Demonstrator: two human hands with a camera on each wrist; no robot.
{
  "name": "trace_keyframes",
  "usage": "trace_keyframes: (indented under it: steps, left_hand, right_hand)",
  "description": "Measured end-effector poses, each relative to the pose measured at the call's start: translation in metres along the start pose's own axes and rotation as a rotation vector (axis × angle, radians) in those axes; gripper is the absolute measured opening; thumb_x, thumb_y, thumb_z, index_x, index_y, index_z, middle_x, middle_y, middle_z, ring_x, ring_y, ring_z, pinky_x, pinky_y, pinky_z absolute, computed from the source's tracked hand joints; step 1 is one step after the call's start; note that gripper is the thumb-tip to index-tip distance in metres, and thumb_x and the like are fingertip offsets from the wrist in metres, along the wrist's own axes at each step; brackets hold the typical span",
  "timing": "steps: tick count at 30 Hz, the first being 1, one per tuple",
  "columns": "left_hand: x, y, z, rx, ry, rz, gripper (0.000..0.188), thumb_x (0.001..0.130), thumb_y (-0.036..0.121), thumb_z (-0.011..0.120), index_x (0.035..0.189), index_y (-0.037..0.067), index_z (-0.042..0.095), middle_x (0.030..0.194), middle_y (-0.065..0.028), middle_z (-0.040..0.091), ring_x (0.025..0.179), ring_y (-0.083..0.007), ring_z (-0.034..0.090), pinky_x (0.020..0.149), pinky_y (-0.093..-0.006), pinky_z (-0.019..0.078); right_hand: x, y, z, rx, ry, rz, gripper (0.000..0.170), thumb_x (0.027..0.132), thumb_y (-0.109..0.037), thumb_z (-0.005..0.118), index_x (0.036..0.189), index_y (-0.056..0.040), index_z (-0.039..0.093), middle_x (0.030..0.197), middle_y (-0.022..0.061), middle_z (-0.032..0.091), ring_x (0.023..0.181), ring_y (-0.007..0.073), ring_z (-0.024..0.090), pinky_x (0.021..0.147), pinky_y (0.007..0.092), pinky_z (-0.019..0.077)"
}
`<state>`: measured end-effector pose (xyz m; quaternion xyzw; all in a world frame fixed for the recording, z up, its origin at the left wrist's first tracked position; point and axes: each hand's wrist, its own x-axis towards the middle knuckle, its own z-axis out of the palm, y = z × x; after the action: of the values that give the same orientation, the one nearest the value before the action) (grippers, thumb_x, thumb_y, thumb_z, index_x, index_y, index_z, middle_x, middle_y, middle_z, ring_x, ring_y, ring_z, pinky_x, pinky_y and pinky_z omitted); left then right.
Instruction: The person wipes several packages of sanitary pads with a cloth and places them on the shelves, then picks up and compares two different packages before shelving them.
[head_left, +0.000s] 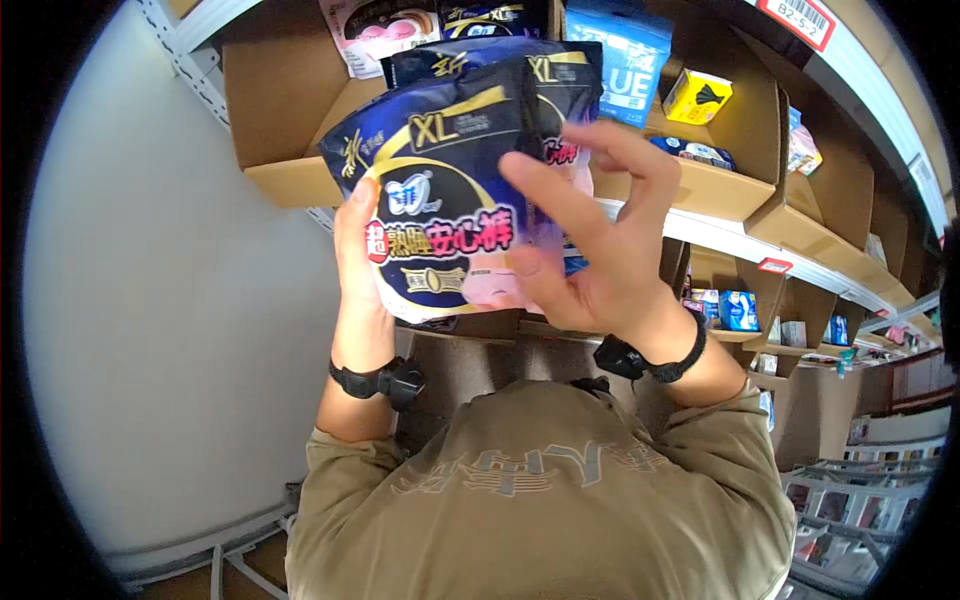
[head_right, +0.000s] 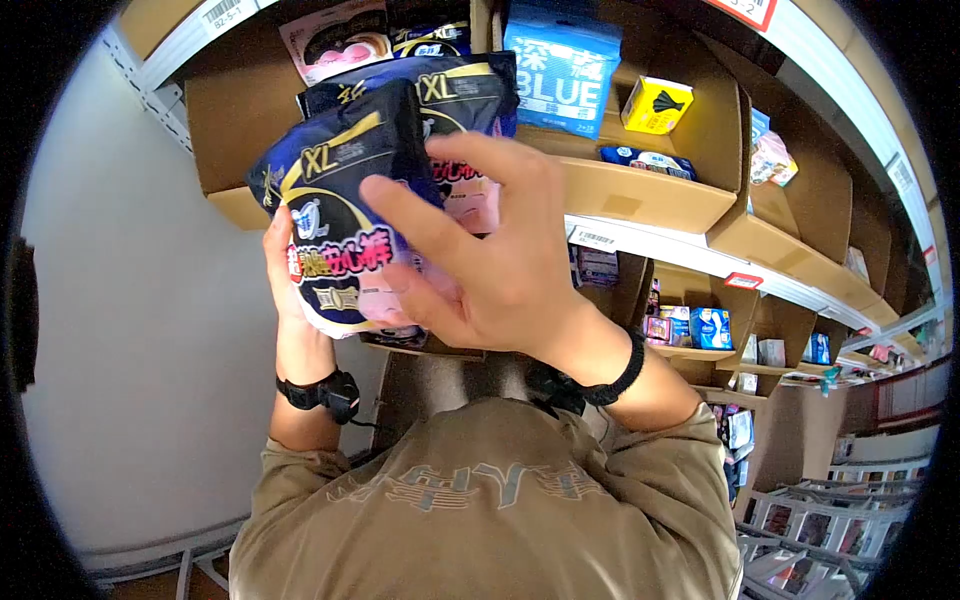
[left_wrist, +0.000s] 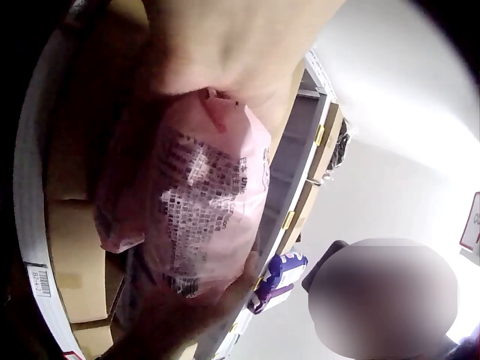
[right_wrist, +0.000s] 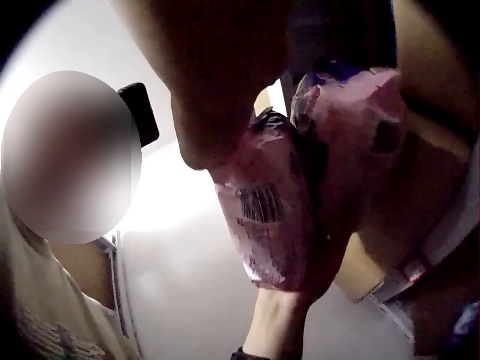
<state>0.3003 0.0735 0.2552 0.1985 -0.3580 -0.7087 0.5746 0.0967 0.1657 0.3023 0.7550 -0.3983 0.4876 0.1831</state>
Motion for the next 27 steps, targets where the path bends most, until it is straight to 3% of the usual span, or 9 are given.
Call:
trace_keyframes:
  steps: [1, 4, 11, 13, 17, 19, 23, 26, 27]
  left_hand:
    - [-0.001, -0.001, -0.001, 0.069, -0.009, 0.036, 0.050, 0.092, 0.039, 0.058, 0.115, -0.005, 0.060, 0.099, -0.0150, 0.070, 0.083, -0.0206, 0.071, 0.075, -0.0322, 0.0595]
    - [-0.006, -0.002, 0.004, 0.102, 0.001, 0.088, 0.054, 0.090, 0.040, 0.063, 0.117, -0.006, 0.058, 0.101, -0.0150, 0.069, 0.083, -0.0187, 0.070, 0.075, -0.0299, 0.0584]
    - [-0.006, -0.006, -0.002, 0.113, -0.054, 0.123, 0.048, 0.089, 0.033, 0.066, 0.118, -0.004, 0.056, 0.102, -0.0139, 0.069, 0.084, -0.0177, 0.070, 0.076, -0.0295, 0.0577]
    - [-0.005, -0.008, -0.005, 0.140, -0.017, 0.123, 0.048, 0.090, 0.034, 0.065, 0.118, -0.005, 0.057, 0.103, -0.0139, 0.069, 0.084, -0.0175, 0.069, 0.076, -0.0290, 0.0575]
    - [-0.003, -0.009, 0.001, 0.107, -0.036, 0.141, 0.053, 0.091, 0.039, 0.062, 0.119, -0.005, 0.057, 0.104, -0.0142, 0.069, 0.084, -0.0178, 0.069, 0.076, -0.0293, 0.0572]
    - [-0.002, -0.009, 0.001, 0.060, -0.007, 0.080, 0.053, 0.092, 0.041, 0.060, 0.120, -0.004, 0.057, 0.104, -0.0142, 0.069, 0.085, -0.0183, 0.069, 0.075, -0.0298, 0.0574]
    - [0.005, -0.007, 0.009, -0.257, -0.022, -0.076, 0.042, 0.095, 0.041, 0.055, 0.118, 0.006, 0.061, 0.107, -0.0098, 0.069, 0.092, -0.0211, 0.068, 0.085, -0.0353, 0.0556]
    - [0.021, 0.019, 0.005, -0.172, -0.103, 0.081, 0.047, 0.096, 0.042, 0.051, 0.123, 0.004, 0.058, 0.114, -0.0135, 0.067, 0.096, -0.0238, 0.068, 0.085, -0.0374, 0.0574]
    - [0.025, 0.031, 0.009, -0.158, -0.143, 0.111, 0.048, 0.097, 0.042, 0.049, 0.124, 0.003, 0.057, 0.115, -0.0146, 0.067, 0.098, -0.0239, 0.069, 0.084, -0.0375, 0.0583]
  right_hand:
    - [0.003, 0.001, 0.000, 0.004, 0.001, -0.003, 0.051, 0.074, -0.029, 0.073, 0.123, -0.0170, 0.066, 0.134, 0.0196, 0.046, 0.119, 0.0369, 0.044, 0.096, 0.0456, 0.0391]
    - [0.013, 0.002, -0.002, -0.096, -0.074, -0.040, 0.052, 0.078, -0.040, 0.067, 0.127, -0.0204, 0.065, 0.148, 0.0267, 0.034, 0.133, 0.0444, 0.033, 0.110, 0.0521, 0.0238]
    - [0.012, 0.009, -0.004, -0.090, -0.097, -0.017, 0.049, 0.080, -0.042, 0.066, 0.124, -0.0194, 0.066, 0.148, 0.0259, 0.035, 0.133, 0.0452, 0.033, 0.111, 0.0534, 0.0229]
    - [0.011, 0.012, -0.006, -0.102, -0.065, -0.023, 0.054, 0.073, -0.035, 0.073, 0.124, -0.0170, 0.065, 0.145, 0.0230, 0.040, 0.131, 0.0445, 0.037, 0.108, 0.0498, 0.0314]
    - [-0.014, 0.047, 0.007, 0.083, 0.078, 0.028, 0.064, 0.076, -0.033, 0.073, 0.132, -0.0085, 0.055, 0.141, 0.0249, 0.041, 0.130, 0.0432, 0.039, 0.108, 0.0483, 0.0315]
    - [-0.022, 0.055, 0.016, 0.164, 0.103, 0.333, 0.076, 0.076, -0.027, 0.076, 0.139, -0.0023, 0.043, 0.138, 0.0269, 0.042, 0.128, 0.0439, 0.041, 0.108, 0.0479, 0.0325]
    - [-0.021, 0.055, 0.035, 0.200, 0.033, 0.331, 0.084, 0.073, -0.021, 0.081, 0.143, -0.0027, 0.037, 0.133, 0.0259, 0.045, 0.124, 0.0432, 0.044, 0.105, 0.0458, 0.0364]
    - [-0.011, 0.059, 0.032, 0.238, 0.057, 0.372, 0.084, 0.072, -0.021, 0.084, 0.141, -0.0029, 0.039, 0.124, 0.0213, 0.049, 0.113, 0.0369, 0.052, 0.100, 0.0407, 0.0420]
    - [-0.010, 0.056, 0.031, 0.296, 0.020, 0.498, 0.082, 0.072, -0.021, 0.084, 0.140, -0.0039, 0.041, 0.122, 0.0203, 0.050, 0.112, 0.0360, 0.053, 0.099, 0.0413, 0.0428]
